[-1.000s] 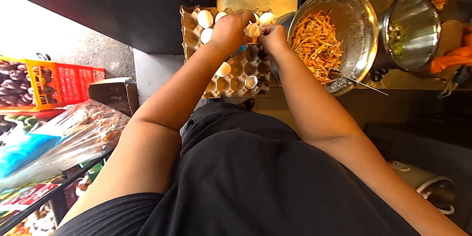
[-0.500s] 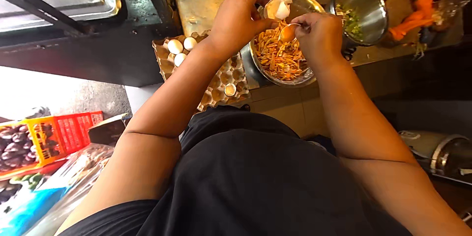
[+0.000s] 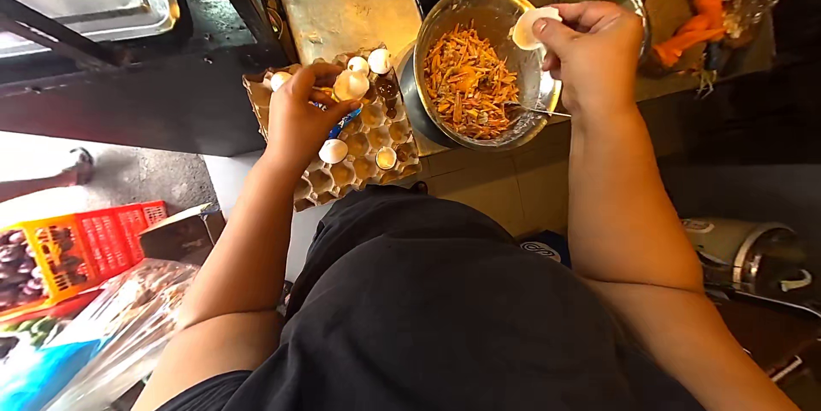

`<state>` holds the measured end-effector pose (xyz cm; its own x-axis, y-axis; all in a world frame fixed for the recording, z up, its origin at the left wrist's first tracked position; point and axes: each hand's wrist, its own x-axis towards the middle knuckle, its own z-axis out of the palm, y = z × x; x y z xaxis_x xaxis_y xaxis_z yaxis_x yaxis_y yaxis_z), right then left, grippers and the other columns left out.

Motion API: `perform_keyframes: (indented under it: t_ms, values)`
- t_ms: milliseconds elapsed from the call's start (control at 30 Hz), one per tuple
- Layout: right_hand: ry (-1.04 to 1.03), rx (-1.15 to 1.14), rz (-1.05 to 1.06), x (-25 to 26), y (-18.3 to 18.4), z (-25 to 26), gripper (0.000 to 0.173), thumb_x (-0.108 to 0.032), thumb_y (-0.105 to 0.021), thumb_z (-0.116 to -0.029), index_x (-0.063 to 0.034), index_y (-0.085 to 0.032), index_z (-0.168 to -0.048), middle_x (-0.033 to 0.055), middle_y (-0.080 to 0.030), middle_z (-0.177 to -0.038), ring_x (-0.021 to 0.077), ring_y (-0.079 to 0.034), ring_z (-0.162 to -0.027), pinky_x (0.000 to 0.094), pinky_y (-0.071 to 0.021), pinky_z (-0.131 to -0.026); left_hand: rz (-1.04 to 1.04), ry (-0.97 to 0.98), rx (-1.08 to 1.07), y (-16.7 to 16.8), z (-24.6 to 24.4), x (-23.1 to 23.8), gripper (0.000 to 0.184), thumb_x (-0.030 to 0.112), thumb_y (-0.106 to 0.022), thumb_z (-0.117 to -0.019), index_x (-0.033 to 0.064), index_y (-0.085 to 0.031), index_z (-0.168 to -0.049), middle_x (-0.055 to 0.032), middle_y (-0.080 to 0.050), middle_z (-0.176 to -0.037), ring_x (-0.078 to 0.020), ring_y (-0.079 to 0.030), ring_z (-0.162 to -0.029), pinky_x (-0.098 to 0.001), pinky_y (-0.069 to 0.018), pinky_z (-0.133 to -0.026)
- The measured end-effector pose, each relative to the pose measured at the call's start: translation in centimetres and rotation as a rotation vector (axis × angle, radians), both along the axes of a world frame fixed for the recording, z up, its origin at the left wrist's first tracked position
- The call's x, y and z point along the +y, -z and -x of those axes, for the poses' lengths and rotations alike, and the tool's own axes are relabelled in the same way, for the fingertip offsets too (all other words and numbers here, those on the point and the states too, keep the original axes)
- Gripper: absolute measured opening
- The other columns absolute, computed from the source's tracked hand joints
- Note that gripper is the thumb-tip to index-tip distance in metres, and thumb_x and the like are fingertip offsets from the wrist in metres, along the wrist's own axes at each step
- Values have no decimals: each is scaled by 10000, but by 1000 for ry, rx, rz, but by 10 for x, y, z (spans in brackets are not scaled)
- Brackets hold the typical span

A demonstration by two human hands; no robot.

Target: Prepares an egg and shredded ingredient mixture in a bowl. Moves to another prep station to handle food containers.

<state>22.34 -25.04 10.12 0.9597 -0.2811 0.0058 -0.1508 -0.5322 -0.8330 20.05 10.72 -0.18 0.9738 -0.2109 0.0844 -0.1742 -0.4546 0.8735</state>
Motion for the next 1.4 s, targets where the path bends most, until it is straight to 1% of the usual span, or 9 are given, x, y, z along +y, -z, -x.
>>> perform_keyframes:
  t_ms: [200, 300, 400, 567, 733, 867, 1067, 1233, 1400]
  values:
    - [-228, 291, -170, 76, 35, 27, 183, -105, -735, -938, -37, -728, -1108, 6, -709, -862, 25, -571, -571, 194, -497, -515, -60, 9, 182, 30, 34, 2, 472, 165, -793, -886, -3, -621, -1293, -185, -678, -1204, -246, -711, -932, -412, -600, -819]
    - [-413, 341, 92, 112, 78, 29, 193, -131, -685, -971, -34, -753, -1123, 99, -746, -976, 150, -694, -762, 354, -599, -715, -157, 43, 261, 39, 39, -12, 449, 109, -762, -904, -3, -620, -1314, -216, -659, -1231, -308, -699, -979, -472, -584, -885]
    - [-584, 461, 429, 140, 103, 29, 242, -140, -620, -1007, -82, -747, -1206, 152, -738, -1173, 325, -696, -1127, 568, -537, -989, -246, 21, 267, 43, 42, -21, 418, 65, -720, -921, 3, -619, -1321, -240, -644, -1247, -358, -681, -1047, -509, -552, -949]
    - [-848, 553, 664, 146, 129, 31, 358, -191, -515, -1088, -94, -636, -1411, 175, -658, -1364, 378, -623, -1274, 606, -500, -1038, -192, -33, 239, 41, 47, -19, 412, 87, -721, -933, -6, -609, -1319, -227, -642, -1243, -318, -693, -1012, -455, -573, -916]
    - [-768, 399, 656, 138, 118, 40, 452, 40, -519, -998, -151, -669, -1380, 201, -580, -1365, 409, -657, -1113, 586, -571, -882, -184, 35, 237, 40, 45, -28, 411, 95, -718, -936, -3, -605, -1319, -217, -647, -1246, -317, -690, -1019, -461, -565, -924]
    - [-702, 359, 625, 116, 103, 40, 355, -86, -603, -1030, -115, -652, -1380, 208, -595, -1336, 404, -675, -1080, 587, -577, -878, -296, 152, 184, 47, 38, -45, 420, 161, -739, -935, 60, -638, -1330, -183, -706, -1175, -359, -678, -1100, -545, -505, -1005]
    - [-636, 290, 558, 84, 91, 64, 359, -139, -682, -1004, -89, -660, -1359, 206, -618, -1275, 383, -683, -1035, 566, -588, -836, -545, 289, 216, 30, 12, -54, 347, 318, -596, -1038, 183, -683, -1346, -68, -609, -1449, -299, -574, -1337, -562, -448, -1085]
    - [-641, 277, 483, 65, 87, 83, 372, -177, -695, -1002, -114, -661, -1367, 168, -627, -1278, 329, -694, -984, 522, -601, -814, -666, 165, 69, 23, -59, -57, 475, 220, -752, -920, 67, -635, -1355, -211, -600, -1369, -456, -539, -1280, -640, -450, -1026]
    - [-614, 309, 446, 41, 83, 95, 381, -212, -685, -1013, -149, -653, -1387, 130, -625, -1277, 251, -690, -887, 448, -610, -770, -858, 247, 127, 46, -115, -62, 624, 201, -824, -818, 36, -593, -1374, -239, -626, -1306, -465, -528, -1283, -669, -395, -1040]
